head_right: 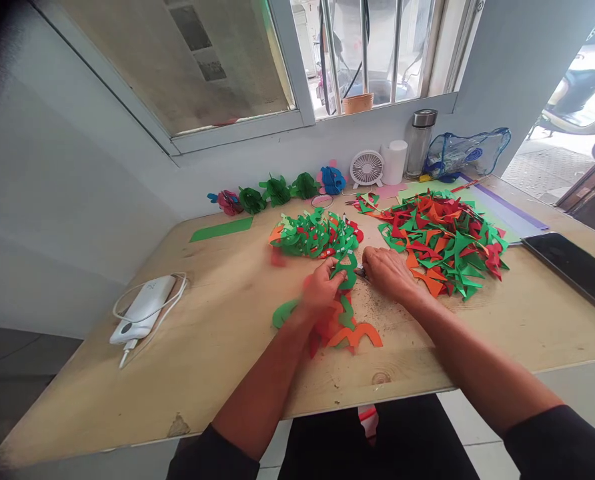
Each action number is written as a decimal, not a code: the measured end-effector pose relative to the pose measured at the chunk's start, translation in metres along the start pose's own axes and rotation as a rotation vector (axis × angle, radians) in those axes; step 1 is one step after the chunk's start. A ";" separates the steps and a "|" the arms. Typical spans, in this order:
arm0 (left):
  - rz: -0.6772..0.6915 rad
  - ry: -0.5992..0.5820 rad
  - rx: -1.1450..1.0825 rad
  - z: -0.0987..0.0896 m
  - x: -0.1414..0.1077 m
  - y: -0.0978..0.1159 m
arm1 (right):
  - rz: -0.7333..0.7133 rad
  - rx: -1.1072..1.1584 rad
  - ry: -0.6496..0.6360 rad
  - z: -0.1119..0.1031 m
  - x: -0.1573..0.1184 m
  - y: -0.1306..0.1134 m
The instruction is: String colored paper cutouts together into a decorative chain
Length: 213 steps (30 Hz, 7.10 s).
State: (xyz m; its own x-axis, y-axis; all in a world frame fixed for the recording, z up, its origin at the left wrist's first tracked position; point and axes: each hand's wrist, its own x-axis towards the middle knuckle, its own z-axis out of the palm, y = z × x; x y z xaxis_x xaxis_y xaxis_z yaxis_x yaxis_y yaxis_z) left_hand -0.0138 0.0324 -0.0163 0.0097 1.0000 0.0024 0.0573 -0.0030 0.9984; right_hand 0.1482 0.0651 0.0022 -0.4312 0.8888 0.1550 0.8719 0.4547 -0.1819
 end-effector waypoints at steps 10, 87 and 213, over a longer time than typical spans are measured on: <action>-0.112 0.257 -0.310 -0.007 -0.006 0.024 | 0.078 0.850 0.030 -0.007 0.002 -0.003; 0.069 0.096 -0.117 0.000 -0.008 0.019 | 0.145 0.788 0.026 0.012 0.001 -0.013; 0.163 -0.003 0.723 -0.050 -0.035 0.017 | 0.197 0.894 0.241 -0.009 -0.001 -0.014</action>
State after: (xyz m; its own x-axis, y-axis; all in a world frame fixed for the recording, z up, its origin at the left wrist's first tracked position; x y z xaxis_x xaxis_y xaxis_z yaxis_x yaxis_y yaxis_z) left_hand -0.0628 -0.0023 0.0031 0.0766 0.9862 0.1467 0.6978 -0.1581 0.6986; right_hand 0.1385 0.0578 0.0133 -0.1490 0.9640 0.2203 0.3798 0.2615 -0.8873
